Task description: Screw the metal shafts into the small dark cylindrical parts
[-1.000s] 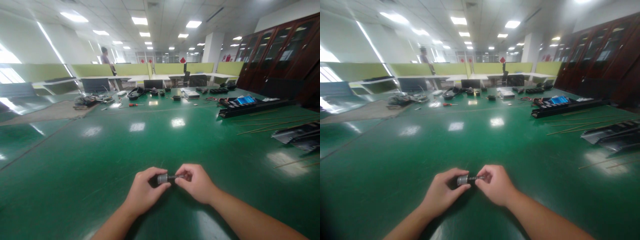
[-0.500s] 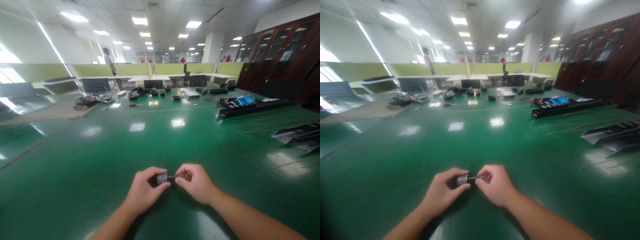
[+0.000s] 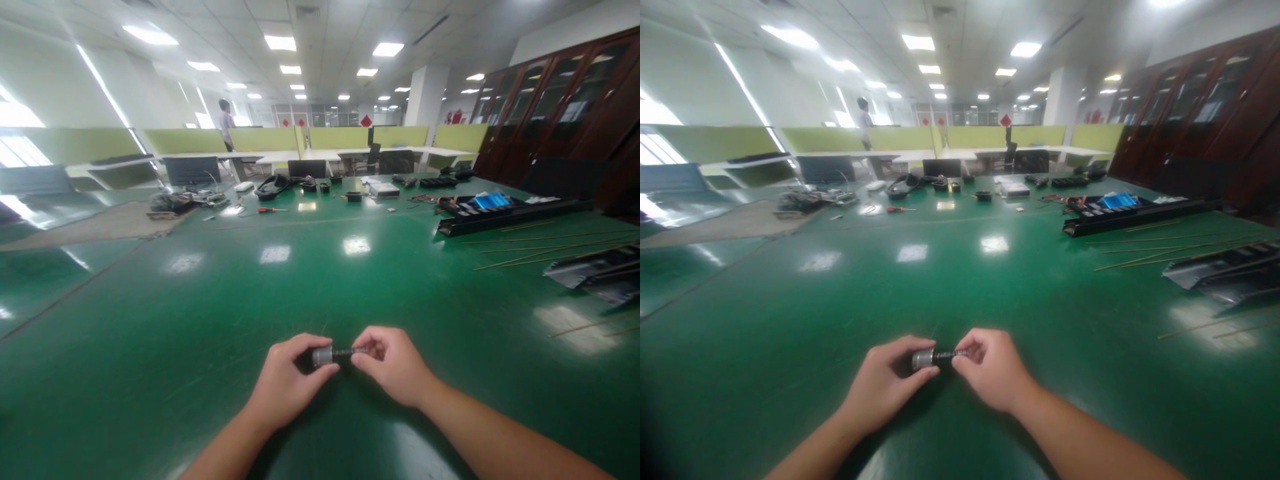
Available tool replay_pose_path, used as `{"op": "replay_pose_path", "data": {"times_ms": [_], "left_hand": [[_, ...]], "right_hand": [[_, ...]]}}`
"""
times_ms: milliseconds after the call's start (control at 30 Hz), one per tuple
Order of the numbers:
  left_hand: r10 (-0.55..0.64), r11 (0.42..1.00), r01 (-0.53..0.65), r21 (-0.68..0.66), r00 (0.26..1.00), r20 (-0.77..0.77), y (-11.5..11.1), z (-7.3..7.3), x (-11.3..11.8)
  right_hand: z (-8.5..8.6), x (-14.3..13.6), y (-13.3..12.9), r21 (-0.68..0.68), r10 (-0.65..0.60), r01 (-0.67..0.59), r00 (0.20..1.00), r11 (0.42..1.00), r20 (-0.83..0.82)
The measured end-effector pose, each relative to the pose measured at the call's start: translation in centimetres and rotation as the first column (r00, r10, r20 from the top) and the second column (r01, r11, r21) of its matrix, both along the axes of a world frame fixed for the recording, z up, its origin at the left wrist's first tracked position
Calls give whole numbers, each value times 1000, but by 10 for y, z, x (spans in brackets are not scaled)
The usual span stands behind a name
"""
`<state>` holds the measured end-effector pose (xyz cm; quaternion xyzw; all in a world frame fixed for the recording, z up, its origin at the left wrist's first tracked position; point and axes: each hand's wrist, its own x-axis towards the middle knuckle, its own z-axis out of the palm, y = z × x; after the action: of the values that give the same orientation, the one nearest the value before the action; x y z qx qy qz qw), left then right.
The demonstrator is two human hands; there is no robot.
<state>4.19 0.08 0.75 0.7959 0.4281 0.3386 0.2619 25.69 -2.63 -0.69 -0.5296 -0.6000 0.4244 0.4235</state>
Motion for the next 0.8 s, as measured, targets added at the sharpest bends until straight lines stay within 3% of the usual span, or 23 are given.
{"op": "replay_pose_path", "data": {"times_ms": [800], "left_hand": [[57,997,-58,-42,998,-10,4,0,-3]], "right_hand": [[-8,4,6,-37,-40,38,998,999,-54]]}}
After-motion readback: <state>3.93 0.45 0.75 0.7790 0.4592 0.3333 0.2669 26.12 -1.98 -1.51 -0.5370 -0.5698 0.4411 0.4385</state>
